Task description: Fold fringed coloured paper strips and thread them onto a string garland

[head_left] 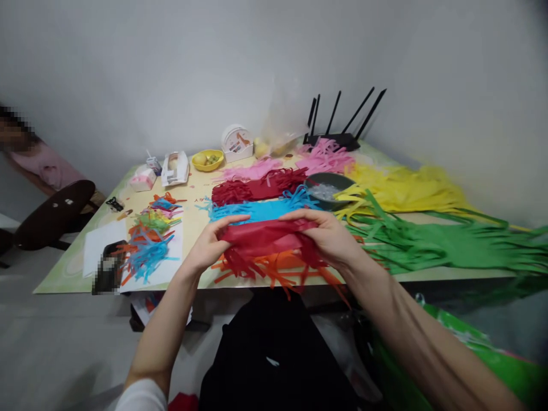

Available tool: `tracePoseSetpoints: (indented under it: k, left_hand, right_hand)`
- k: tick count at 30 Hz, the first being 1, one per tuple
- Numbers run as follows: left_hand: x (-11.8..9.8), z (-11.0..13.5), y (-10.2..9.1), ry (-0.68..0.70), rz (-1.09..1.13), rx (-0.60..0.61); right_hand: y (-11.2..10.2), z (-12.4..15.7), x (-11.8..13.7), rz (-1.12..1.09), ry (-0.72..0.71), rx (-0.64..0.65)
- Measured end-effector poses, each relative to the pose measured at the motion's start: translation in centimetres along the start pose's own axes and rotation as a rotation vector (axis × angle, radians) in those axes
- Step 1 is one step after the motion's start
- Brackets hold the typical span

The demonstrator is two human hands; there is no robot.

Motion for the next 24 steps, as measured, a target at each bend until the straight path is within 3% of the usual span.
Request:
tracePoseSetpoints:
  k: [6,10,14,18,22,24]
  left_hand:
    - [1.0,-0.3,0.2,-0.124,0.298,-0.033]
    - [1.0,-0.2,0.5,-0.221,0.499,-0.026]
    - [0.9,0.0,0.7,-0.196,0.518,0.023]
    - [0.4,0.1,-0.4,-0.125,0.379,0.135]
    - [-0.7,-0.2,-2.2,-0.067,0.179,0.406]
    - [-1.2,-0.6,-2.3,-0.09,0.163,0.468]
  right_hand:
    - [0.3,0.3,0.3,-0.076,0.049,-0.059]
    - [0.0,0.5,0.1,0.017,-0.043,-0.036]
    - [-0.4,0.6,0.2,0.109,-0.15,0.04]
    - [-0.9,0.7,1.0,0.319,-0.287,0.157]
    - [-1.0,0.9,2.0,0.529,-0.452,0.217]
    - [-0.7,1.1,2.5,0.59,-0.498,0.267]
Point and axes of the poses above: each hand's wrist, its own z-axis away from the middle knuckle, its own y-axis out of the palm, x = y × z, the point moved 2 cm from there along -z, towards the middle knuckle, and after that the axes turned 1 degree about -y, right-handed, at the moved point
